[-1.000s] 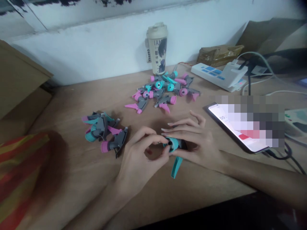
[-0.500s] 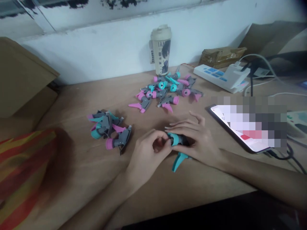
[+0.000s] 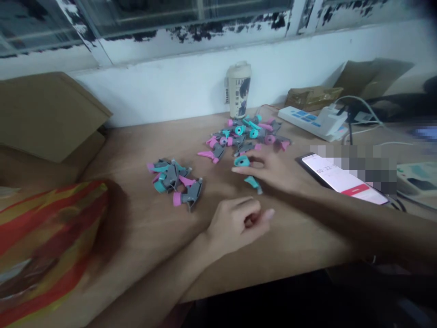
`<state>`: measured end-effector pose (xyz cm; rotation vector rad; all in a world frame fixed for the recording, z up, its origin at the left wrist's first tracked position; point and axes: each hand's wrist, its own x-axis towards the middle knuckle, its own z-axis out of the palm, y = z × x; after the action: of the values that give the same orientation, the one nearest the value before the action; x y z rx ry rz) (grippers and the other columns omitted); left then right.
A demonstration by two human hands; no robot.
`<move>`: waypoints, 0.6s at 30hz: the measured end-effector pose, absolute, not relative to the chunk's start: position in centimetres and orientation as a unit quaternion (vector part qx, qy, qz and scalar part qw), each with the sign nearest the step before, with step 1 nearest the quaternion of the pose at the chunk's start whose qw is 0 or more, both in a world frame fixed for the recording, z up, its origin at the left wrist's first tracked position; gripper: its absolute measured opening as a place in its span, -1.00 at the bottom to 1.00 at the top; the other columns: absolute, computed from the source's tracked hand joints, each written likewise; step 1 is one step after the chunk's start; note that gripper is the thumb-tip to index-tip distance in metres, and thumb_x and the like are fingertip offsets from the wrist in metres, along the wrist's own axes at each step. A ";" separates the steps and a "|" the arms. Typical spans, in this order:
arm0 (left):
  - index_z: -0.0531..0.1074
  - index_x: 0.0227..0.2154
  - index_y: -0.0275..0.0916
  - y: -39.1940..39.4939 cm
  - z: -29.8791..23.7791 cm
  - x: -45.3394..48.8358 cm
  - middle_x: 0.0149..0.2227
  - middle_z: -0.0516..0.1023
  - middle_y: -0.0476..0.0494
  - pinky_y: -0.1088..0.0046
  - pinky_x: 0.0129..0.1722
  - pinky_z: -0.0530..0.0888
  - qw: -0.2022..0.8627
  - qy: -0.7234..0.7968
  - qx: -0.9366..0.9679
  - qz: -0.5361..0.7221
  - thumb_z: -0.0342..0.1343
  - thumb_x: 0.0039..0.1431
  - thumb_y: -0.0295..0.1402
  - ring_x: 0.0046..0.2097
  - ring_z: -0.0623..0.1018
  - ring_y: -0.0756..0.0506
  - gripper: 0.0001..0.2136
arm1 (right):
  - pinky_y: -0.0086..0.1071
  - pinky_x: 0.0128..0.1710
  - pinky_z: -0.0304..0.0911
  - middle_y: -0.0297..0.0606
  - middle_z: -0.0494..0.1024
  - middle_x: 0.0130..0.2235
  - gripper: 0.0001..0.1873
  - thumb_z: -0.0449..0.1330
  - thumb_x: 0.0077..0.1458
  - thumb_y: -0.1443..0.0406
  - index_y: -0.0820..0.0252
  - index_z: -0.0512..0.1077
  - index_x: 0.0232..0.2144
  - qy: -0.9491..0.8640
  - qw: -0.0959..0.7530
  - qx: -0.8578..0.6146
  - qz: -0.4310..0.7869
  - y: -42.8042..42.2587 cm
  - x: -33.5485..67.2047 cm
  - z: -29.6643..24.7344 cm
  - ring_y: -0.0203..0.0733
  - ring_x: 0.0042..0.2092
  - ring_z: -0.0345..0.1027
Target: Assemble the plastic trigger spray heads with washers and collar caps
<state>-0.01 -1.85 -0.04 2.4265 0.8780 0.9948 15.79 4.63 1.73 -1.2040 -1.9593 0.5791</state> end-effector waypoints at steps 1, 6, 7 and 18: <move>0.14 -0.68 -0.25 -2.0 -0.2 0.2 -0.66 0.18 0.09 0.54 -0.58 0.16 0.199 0.298 0.876 0.324 0.04 0.14 -0.33 -0.60 0.20 0.09 -0.68 | -0.33 -0.33 0.28 -0.35 0.54 -0.37 -0.57 0.15 -0.04 -0.07 0.14 0.46 -0.34 -0.780 0.365 -0.457 0.224 5.3 14.7 2.1 -0.19 -0.31 0.41; 0.24 -0.65 -0.26 -2.2 -0.4 0.6 -0.63 0.29 0.09 0.56 -0.58 0.19 0.215 0.301 0.898 0.238 0.12 0.03 -0.33 -0.58 0.26 0.09 -0.76 | -0.30 -0.22 0.20 -0.28 0.55 -0.36 -0.49 0.06 0.01 -0.12 0.19 0.47 -0.38 -0.864 0.329 -0.360 0.128 8.1 7.2 3.1 -0.20 -0.30 0.38; 0.26 -0.65 -0.26 -2.1 -0.5 0.5 -0.63 0.30 0.08 0.55 -0.58 0.19 0.209 0.306 0.898 0.237 0.11 0.03 -0.32 -0.58 0.26 0.09 -0.77 | -0.26 -0.15 0.17 -0.24 0.56 -0.32 -0.47 0.03 0.03 -0.12 0.20 0.47 -0.34 -0.877 0.316 -0.345 0.107 8.4 5.6 3.1 -0.17 -0.25 0.39; 0.34 -0.61 -0.25 -0.6 -0.6 -0.2 -0.62 0.34 0.08 0.53 -0.56 0.21 0.171 0.362 0.889 0.222 0.05 0.12 -0.37 -0.56 0.33 0.05 -0.79 | -0.17 0.08 -0.02 -0.16 0.47 -0.05 -0.46 0.01 0.10 -0.07 0.23 0.41 -0.14 -0.888 0.283 -0.362 0.018 10.1 7.7 2.4 -0.05 0.04 0.25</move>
<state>-0.19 -0.58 -0.62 2.5254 1.0285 0.6305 7.74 10.15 2.42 -0.9685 -2.3775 0.0491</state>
